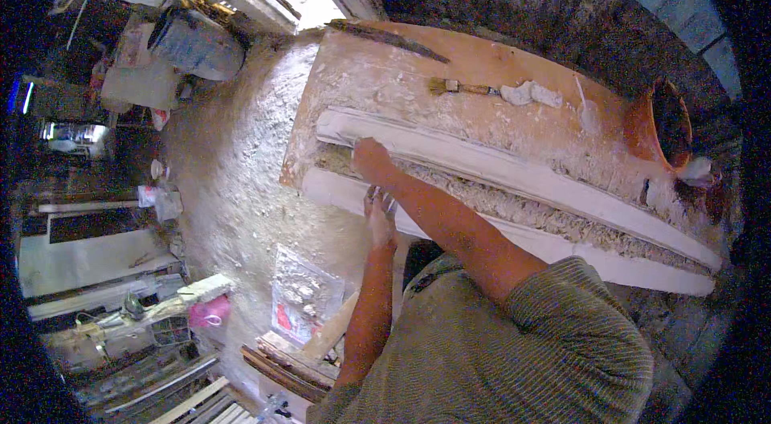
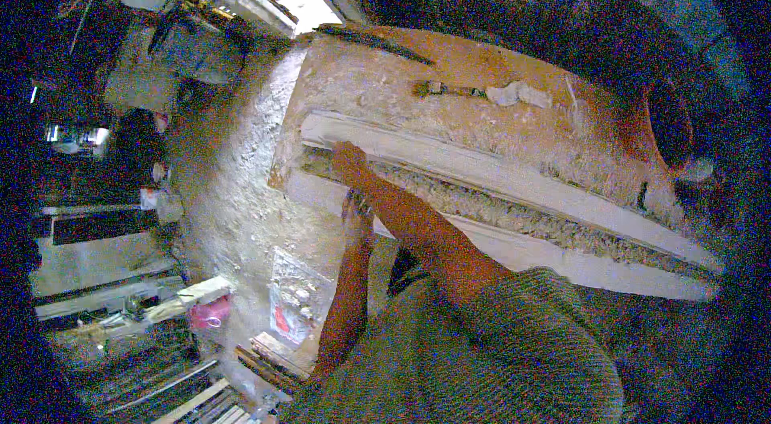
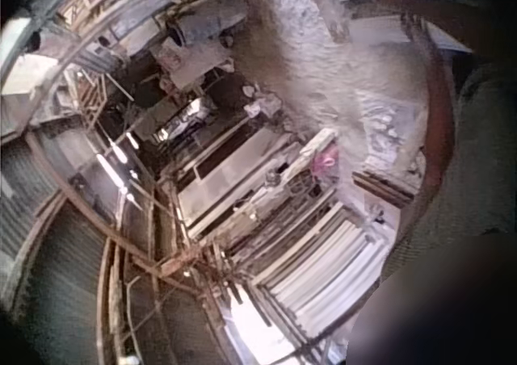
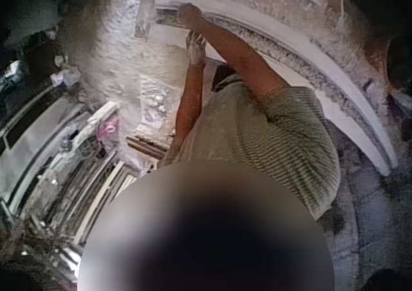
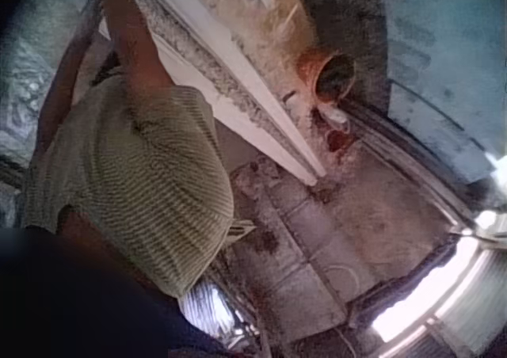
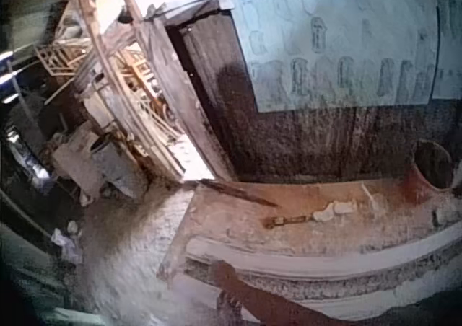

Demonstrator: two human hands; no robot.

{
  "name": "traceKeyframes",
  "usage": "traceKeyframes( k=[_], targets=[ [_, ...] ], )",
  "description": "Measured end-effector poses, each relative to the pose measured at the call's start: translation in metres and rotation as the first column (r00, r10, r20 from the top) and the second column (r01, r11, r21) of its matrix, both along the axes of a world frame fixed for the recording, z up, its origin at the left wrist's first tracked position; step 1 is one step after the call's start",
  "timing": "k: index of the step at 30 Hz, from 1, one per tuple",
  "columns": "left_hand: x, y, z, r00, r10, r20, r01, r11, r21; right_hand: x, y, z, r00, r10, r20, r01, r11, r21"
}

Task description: The person scrapes a long white wooden plank on a workbench using a hand scraper. They repeatedly remove material from the plank's surface and edges, occasionally wiping away debris with their hand.

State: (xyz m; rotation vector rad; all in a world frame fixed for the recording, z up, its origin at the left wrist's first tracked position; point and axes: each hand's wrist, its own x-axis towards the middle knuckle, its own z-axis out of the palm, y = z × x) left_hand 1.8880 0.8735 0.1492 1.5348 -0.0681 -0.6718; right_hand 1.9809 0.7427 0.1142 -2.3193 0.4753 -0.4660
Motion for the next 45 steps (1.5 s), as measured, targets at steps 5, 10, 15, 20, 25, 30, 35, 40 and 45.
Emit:
traceKeyframes(
  k=[5,10,15,20,25,30,35,40,45],
  targets=[
    [0.018,0.019,0.009,0.948,0.123,-0.294,-0.200,0.948,-0.247,-0.053,-0.029,0.006,0.967,0.017,-0.255,-0.063,0.983,-0.173],
    [0.049,0.046,0.004,0.974,0.082,-0.210,-0.131,0.964,-0.232,-0.225,-0.093,0.008,0.894,0.096,-0.439,-0.100,0.995,0.013],
    [0.102,0.055,0.004,0.953,0.012,-0.302,-0.094,0.962,-0.257,-0.323,-0.139,0.027,0.727,0.086,-0.681,0.068,0.978,0.196],
    [0.157,0.049,0.012,0.982,-0.054,-0.180,0.010,0.972,-0.236,-0.235,-0.082,0.029,0.705,-0.034,-0.708,0.146,0.984,0.099],
    [0.211,0.062,0.023,0.977,-0.094,-0.189,0.027,0.944,-0.329,-0.001,-0.008,0.011,0.920,-0.010,-0.393,0.038,0.997,0.062],
    [0.245,0.086,0.019,0.961,-0.178,-0.211,0.120,0.958,-0.262,0.115,0.023,0.020,0.956,-0.054,-0.288,0.056,0.998,-0.002],
    [0.253,0.127,-0.001,0.971,-0.074,-0.225,0.002,0.953,-0.302,-0.016,-0.002,0.048,0.881,-0.073,-0.467,-0.081,0.950,-0.302],
    [0.250,0.159,-0.016,0.945,0.108,-0.310,-0.189,0.952,-0.243,-0.114,-0.034,0.079,0.753,-0.120,-0.647,-0.083,0.958,-0.274],
    [0.243,0.160,-0.016,0.990,-0.104,0.093,0.117,0.982,-0.150,-0.018,-0.012,0.059,0.896,0.037,-0.442,-0.228,0.893,-0.389]
  ],
)
